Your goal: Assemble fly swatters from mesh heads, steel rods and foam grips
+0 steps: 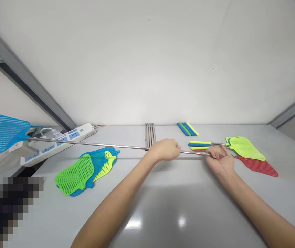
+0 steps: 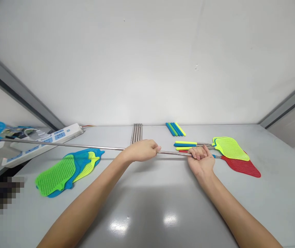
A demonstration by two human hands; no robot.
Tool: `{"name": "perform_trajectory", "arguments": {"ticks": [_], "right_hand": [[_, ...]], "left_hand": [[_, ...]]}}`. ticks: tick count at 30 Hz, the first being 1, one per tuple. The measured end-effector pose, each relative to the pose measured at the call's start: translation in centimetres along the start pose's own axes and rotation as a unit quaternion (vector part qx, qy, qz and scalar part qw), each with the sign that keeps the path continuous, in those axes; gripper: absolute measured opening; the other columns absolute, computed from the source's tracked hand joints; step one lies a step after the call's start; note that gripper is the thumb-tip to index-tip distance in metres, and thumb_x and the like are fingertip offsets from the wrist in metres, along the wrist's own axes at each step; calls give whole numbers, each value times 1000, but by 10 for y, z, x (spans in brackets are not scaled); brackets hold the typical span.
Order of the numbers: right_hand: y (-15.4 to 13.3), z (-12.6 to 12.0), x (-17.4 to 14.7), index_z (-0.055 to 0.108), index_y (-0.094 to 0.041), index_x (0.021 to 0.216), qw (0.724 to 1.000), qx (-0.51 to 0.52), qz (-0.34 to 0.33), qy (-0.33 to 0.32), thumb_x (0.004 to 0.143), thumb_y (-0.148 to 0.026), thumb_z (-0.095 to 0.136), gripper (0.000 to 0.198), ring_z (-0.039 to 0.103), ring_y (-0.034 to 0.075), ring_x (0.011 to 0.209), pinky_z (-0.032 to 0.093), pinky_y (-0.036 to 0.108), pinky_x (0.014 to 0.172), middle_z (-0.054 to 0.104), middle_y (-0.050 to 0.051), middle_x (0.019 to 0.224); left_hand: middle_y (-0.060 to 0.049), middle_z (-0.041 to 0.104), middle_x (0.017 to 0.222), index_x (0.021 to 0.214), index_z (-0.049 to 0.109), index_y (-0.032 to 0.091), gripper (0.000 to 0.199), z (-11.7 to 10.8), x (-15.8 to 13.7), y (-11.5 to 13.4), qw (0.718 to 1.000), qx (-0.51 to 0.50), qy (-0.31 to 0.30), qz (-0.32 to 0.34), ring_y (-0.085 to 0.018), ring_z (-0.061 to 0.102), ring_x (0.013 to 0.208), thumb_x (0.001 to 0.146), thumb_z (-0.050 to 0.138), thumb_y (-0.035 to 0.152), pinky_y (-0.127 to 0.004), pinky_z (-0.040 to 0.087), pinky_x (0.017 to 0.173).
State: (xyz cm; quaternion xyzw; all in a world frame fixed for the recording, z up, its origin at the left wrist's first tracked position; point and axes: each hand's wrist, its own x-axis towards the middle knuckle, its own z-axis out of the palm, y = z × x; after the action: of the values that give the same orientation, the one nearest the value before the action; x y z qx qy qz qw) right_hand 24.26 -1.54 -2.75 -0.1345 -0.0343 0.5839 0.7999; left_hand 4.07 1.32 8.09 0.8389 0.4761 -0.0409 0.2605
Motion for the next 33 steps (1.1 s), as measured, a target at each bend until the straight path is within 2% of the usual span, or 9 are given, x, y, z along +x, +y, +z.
{"name": "perform_trajectory", "arguments": {"ticks": [9, 14, 21, 33], "right_hand": [[3, 0, -2, 4, -19, 54, 1000, 1, 12, 12, 77, -9, 32, 37, 14, 8, 33, 26, 20, 32, 7, -7, 42], [-1, 5, -1, 6, -20, 54, 999, 31, 17, 37, 78, -12, 29, 34, 13, 8, 33, 24, 22, 31, 8, -8, 42], [-9, 9, 2, 10, -20, 54, 998, 47, 47, 1, 77, -11, 32, 33, 21, 8, 33, 27, 21, 34, 11, -8, 43], [-11, 15, 2, 14, -20, 56, 996, 57, 65, -5, 75, -10, 34, 29, 25, 8, 36, 30, 21, 37, 17, -7, 44]], "left_hand": [[-8, 60, 70, 54, 38, 19, 25, 10, 0, 9, 1000, -9, 5, 1, -23, 55, 80, 76, 31, 29, -28, 35, 56], [-7, 59, 67, 54, 38, 19, 25, 16, 3, 10, 1000, -22, 1, 9, -22, 55, 75, 76, 31, 30, -27, 34, 53], [-7, 57, 67, 54, 40, 19, 29, 17, 4, 10, 999, -26, 15, 24, -21, 55, 72, 77, 29, 33, -27, 33, 51], [0, 47, 53, 54, 46, 19, 35, 14, 7, 1, 998, -28, 37, 47, -13, 42, 48, 78, 32, 41, -24, 26, 43]]}}
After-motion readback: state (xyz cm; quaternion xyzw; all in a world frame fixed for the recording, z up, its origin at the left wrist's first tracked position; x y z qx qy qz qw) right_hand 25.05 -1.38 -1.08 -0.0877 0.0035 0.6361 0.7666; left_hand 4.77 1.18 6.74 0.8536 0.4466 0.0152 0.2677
